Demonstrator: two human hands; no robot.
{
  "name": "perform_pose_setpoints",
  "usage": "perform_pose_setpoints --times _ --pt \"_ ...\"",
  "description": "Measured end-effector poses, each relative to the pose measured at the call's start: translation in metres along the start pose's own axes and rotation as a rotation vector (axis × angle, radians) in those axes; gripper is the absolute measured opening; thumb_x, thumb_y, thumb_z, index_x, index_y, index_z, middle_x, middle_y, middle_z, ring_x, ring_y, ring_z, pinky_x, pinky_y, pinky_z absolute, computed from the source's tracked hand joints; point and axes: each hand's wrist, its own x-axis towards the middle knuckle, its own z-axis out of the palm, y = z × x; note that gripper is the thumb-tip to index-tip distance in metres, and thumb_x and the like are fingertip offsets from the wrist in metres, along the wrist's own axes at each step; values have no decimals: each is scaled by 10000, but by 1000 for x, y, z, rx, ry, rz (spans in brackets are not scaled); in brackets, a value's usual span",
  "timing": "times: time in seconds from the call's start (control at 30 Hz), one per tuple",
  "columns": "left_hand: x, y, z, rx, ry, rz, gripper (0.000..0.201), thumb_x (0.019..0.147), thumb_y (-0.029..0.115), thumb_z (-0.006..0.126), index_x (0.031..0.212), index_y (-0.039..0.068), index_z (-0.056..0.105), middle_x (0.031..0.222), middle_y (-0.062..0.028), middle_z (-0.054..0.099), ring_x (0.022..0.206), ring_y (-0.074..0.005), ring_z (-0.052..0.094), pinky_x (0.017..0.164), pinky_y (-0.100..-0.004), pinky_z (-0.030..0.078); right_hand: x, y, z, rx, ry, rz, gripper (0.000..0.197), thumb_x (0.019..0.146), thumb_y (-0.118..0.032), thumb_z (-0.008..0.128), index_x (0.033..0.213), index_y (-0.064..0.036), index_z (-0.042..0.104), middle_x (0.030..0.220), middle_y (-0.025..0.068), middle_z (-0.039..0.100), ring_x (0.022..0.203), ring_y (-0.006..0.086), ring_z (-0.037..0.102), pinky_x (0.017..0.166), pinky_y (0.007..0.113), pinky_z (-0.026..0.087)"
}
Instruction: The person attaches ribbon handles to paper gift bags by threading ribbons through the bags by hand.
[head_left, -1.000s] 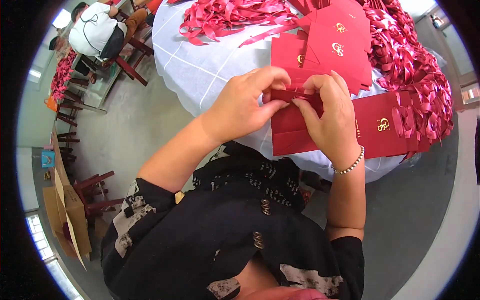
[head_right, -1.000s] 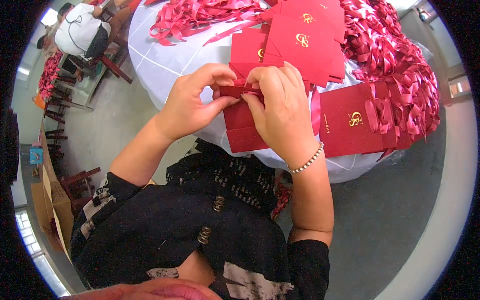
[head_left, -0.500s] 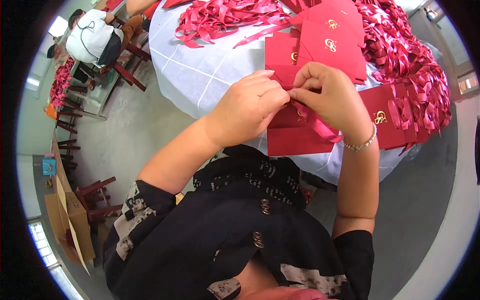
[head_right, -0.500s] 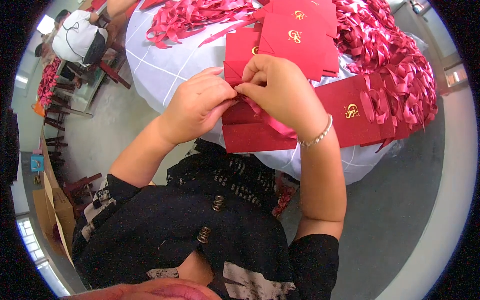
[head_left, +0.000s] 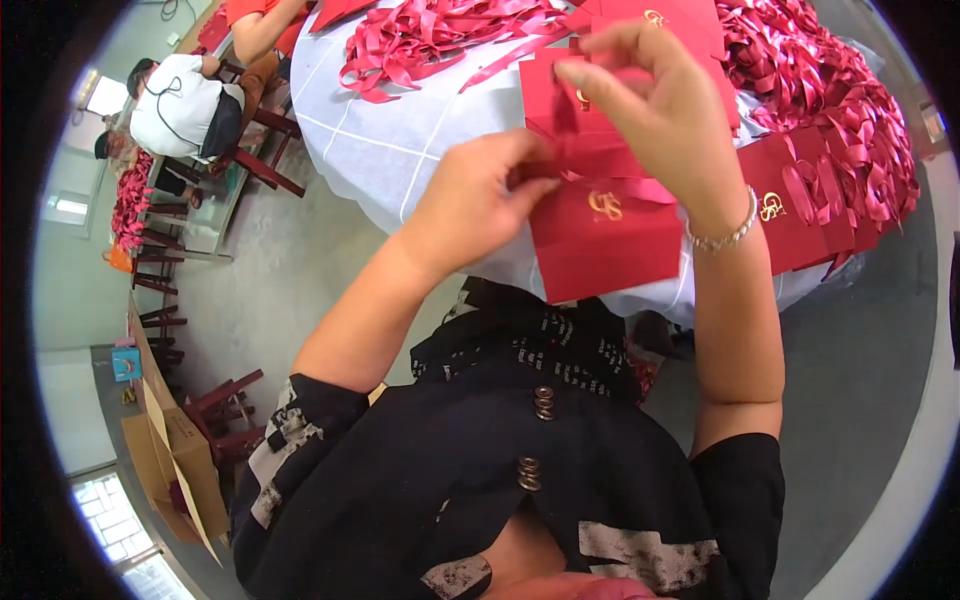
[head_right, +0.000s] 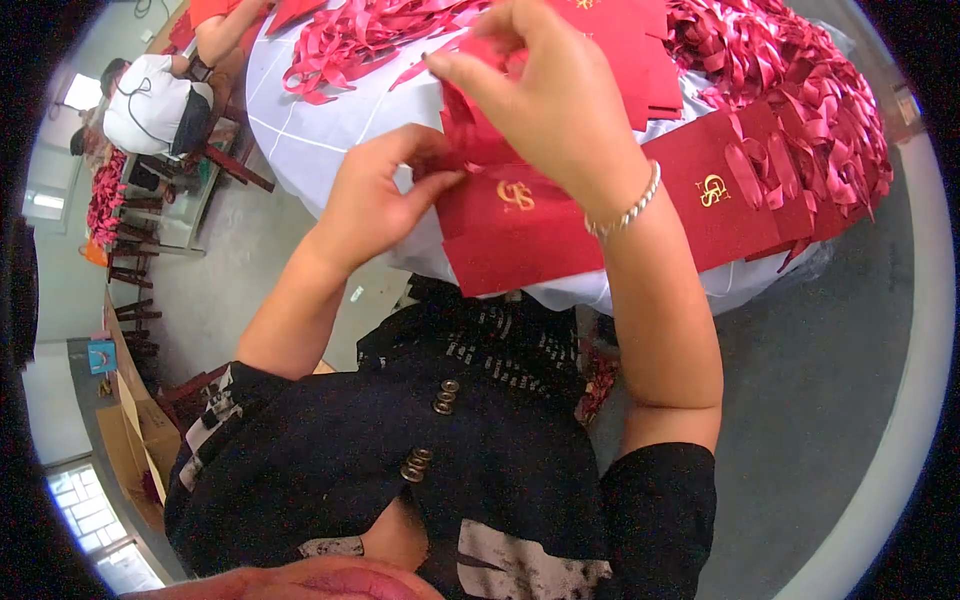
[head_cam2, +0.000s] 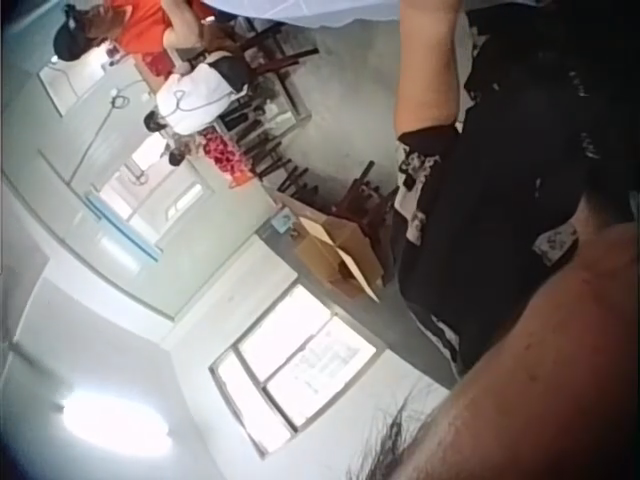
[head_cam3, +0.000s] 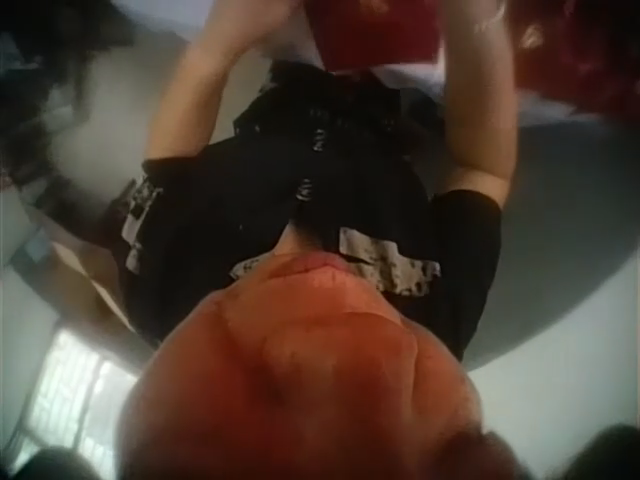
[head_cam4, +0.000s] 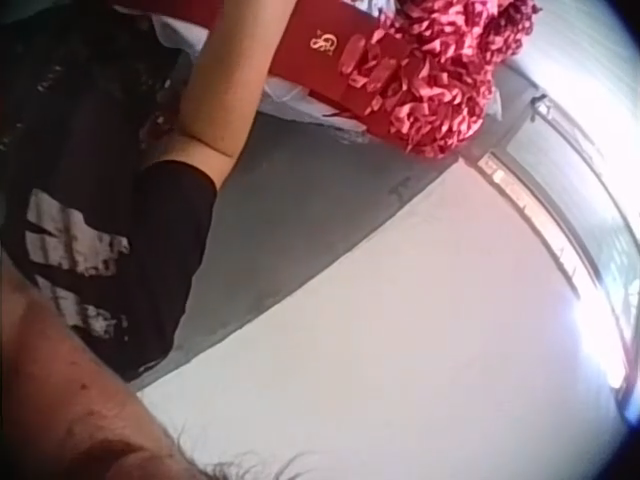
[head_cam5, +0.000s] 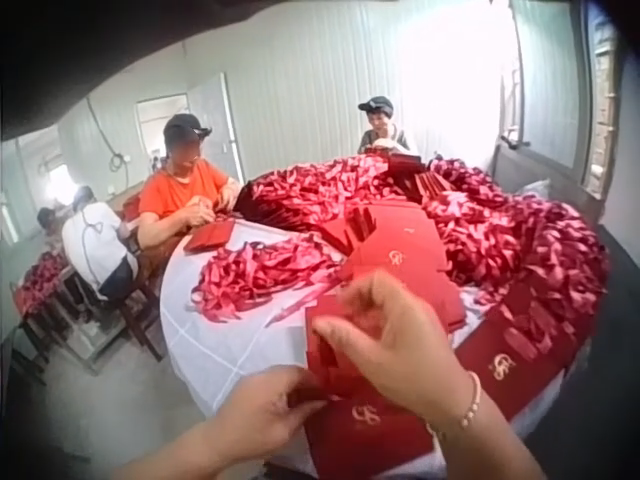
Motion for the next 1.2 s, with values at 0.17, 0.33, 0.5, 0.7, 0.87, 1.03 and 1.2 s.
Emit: perform_pose_setpoints --times 0.17,0.33,0.5,0.7,0.87,1.03,1.2 --pt "5 -31 -15 -20 -94 -227 139 897 93 727 983 -15 710 863 -45 721 785 -93 619 713 -256 487 -55 20 -4 -263 -309 -97 281 785 -168 795 992 -16 680 886 159 674 886 371 625 823 456 500" --pt "16 -31 -10 239 -27 -74 126 885 132 719 916 12 698 790 -75 669 742 -203 622 681 -317 492 -76 33 -12 -388 -275 -23 158 807 -102 746 936 -39 683 874 120 658 874 340 624 868 441 488" --pt "40 -27 11 258 -26 111 150 856 169 735 897 28 706 794 -114 658 765 -284 629 689 -351 498 -77 25 -11 -485 -260 -191 98 816 -116 743 885 -68 692 836 79 638 855 294 631 990 480 453" --pt "56 -13 25 155 -270 -60 198 809 195 774 878 25 700 763 -133 669 702 -300 651 643 -381 509 -88 26 -13 -465 -254 -176 86 833 -132 746 872 -86 685 823 57 631 824 260 633 1059 511 410" --pt "58 -19 25 132 -335 26 218 816 158 789 850 6 636 727 -122 658 650 -232 647 608 -351 494 -87 31 -33 -439 -224 -131 86 837 -131 758 874 -86 695 824 63 668 821 259 660 1046 501 422" --pt "54 -19 7 27 -358 -40 187 879 114 742 906 12 588 665 -79 602 604 -154 580 578 -311 460 -88 28 -80 -163 -163 63 100 805 18 773 869 4 698 821 68 686 731 162 630 780 314 498" --pt "50 -15 0 -171 -406 -249 139 930 97 699 961 28 582 660 38 555 606 -32 453 558 -239 395 -110 29 -93 426 48 367 104 844 94 741 914 47 681 914 50 666 821 95 605 717 215 474"
